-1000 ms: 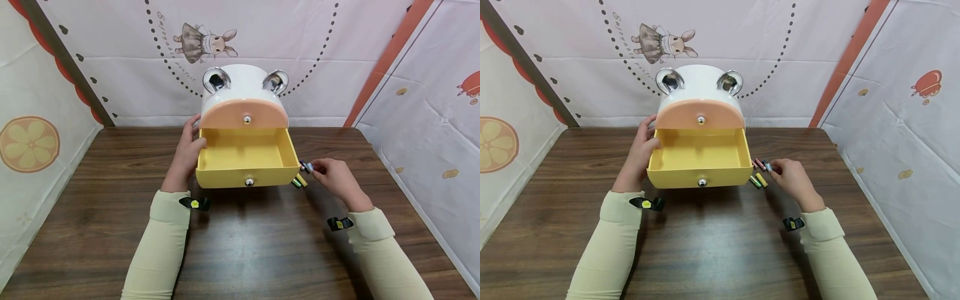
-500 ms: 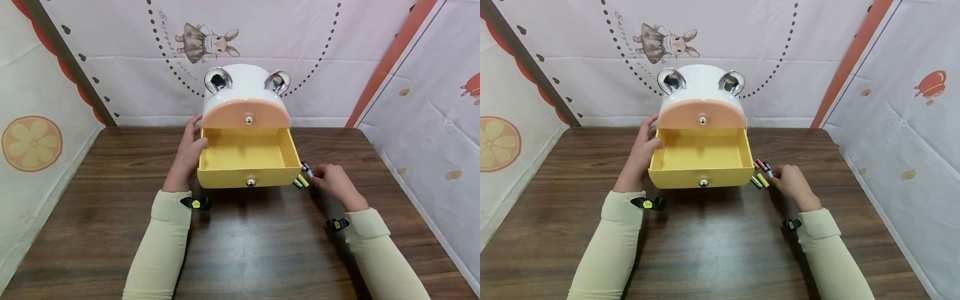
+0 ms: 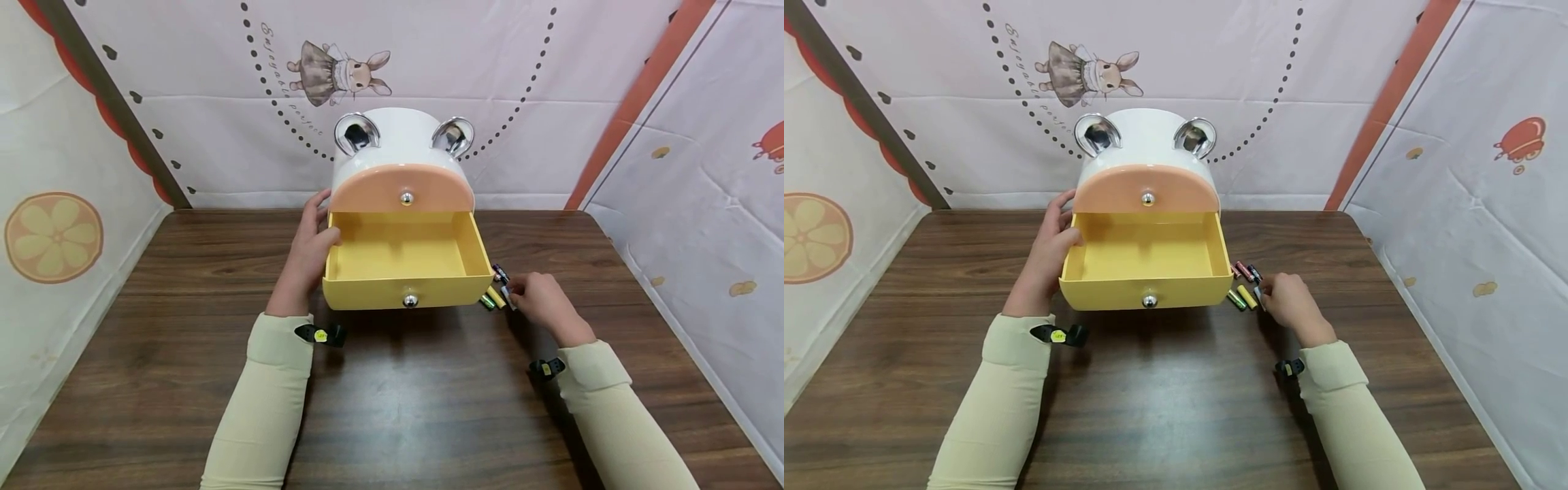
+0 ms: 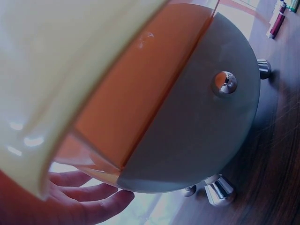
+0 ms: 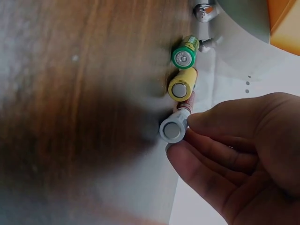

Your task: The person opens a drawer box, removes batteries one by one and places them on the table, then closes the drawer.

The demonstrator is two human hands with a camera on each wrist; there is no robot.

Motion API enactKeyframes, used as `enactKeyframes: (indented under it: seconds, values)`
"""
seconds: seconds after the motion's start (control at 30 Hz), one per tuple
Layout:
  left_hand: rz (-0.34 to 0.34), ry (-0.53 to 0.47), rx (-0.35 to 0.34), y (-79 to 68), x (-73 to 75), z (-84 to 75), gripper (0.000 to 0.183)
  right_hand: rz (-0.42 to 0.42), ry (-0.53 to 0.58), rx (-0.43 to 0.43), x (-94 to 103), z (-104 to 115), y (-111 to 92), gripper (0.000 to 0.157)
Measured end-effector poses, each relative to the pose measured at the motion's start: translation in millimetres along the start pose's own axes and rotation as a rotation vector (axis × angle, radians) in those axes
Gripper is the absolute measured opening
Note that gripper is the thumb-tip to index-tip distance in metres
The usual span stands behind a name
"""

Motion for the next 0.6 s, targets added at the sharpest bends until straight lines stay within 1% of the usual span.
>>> enactKeyframes:
  seconds: [0.2, 0.37, 0.6]
  values:
    - [-0.006, 0.004, -0.001, 0.9, 0.7, -1.2, 0.082, -0.015, 0.011, 0.008, 0.0, 0.0, 0.8, 0.021]
    - [-0.005, 0.005, -0.002, 0.4, 0.8, -1.6, 0.082, -0.019, 0.016, 0.030, -1.1, -0.5, 1.7, 0.020]
    - [-0.006, 0.006, 0.000, 0.5, 0.5, 0.6, 0.082, -0.046, 0.017, 0.059, -2.2, -1.9, 0.1, 0.018]
Point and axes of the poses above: each hand's wrist, its own y-axis towards the middle knuckle, its own x-axis out of the back of the hand, z = x × y, the point moved 7 cm from there along y, towards the middle knuckle, and after that the axes turned 7 degrees about -z, right-handed, at the moved point
